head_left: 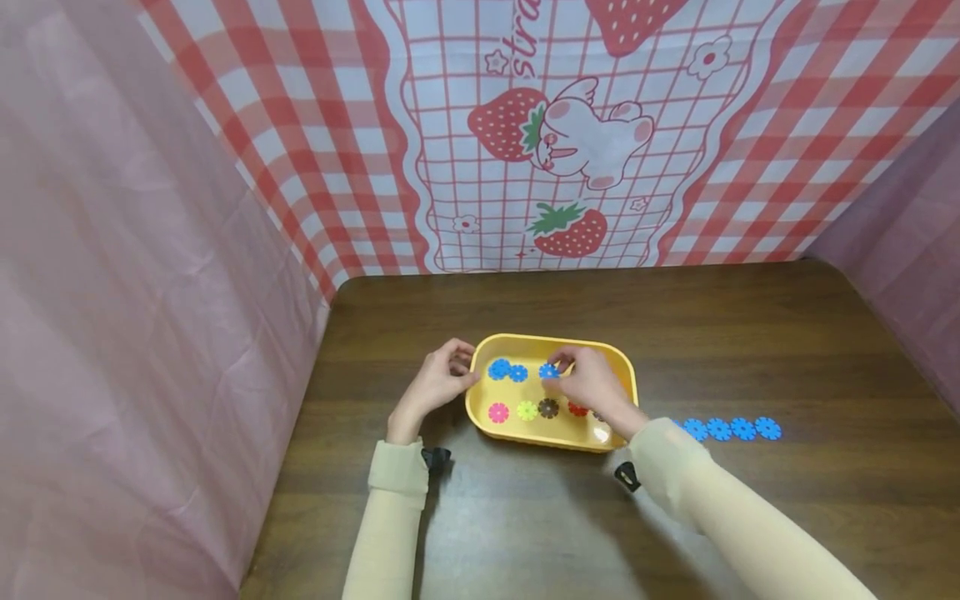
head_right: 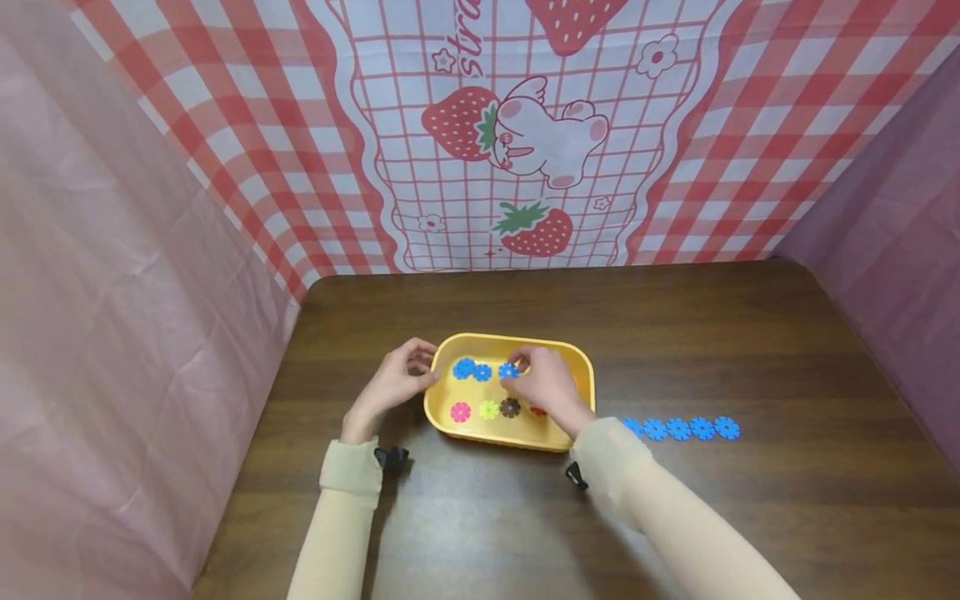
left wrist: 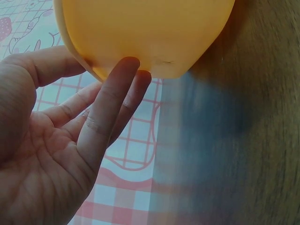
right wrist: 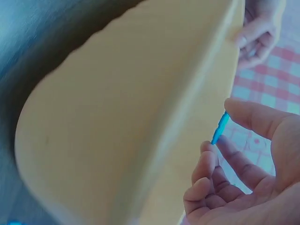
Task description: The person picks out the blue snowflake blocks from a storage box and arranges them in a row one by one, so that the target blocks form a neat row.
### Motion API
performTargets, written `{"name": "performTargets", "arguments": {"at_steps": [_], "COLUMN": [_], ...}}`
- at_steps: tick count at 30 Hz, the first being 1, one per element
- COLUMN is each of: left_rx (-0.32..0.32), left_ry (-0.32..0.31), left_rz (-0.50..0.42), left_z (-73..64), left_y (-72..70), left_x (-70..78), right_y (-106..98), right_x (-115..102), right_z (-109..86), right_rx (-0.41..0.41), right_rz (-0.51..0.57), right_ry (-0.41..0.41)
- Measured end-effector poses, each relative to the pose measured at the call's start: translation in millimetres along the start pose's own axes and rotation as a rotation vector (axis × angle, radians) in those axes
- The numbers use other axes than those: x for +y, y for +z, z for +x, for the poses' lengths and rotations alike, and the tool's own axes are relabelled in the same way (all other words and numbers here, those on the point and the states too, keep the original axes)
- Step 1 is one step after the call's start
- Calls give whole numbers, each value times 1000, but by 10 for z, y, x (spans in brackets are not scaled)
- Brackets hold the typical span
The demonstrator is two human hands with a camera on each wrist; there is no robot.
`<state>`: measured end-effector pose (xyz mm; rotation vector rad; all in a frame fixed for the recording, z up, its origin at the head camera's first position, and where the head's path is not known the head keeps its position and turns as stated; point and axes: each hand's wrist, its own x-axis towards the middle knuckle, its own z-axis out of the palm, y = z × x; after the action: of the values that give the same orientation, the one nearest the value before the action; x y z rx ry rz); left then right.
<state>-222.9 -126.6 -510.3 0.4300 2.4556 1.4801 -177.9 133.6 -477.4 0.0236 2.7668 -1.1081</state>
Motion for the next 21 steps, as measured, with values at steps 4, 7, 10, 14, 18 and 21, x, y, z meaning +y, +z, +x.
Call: {"name": "performTargets", "arguments": {"at_steps": [4,7,10,14,18,21], "left_rx": [-6,-5,-2,-3,4,9], "left_ry": [-3,-5,-7,-9,-5,10], "left_rz": [1,3,7,13,13,12], "left_z": [0,-1,-1,-3,-3,3], "left_y": [-7,-15,-18,-13,-2,10], "left_x": [11,11,11,8,12,11], "right_y": [-156,-271,-371,-494,-623,-731], "right_x": [58,92,128,190,276,380], "right_z": [-59,-105,-156,-216,-271,-331], "right_rx": [25,32,31,34,51,74], "right_rz": [-11,-5,10,31,40,25], "right_ry": [4,12,27,50,71,75]}}
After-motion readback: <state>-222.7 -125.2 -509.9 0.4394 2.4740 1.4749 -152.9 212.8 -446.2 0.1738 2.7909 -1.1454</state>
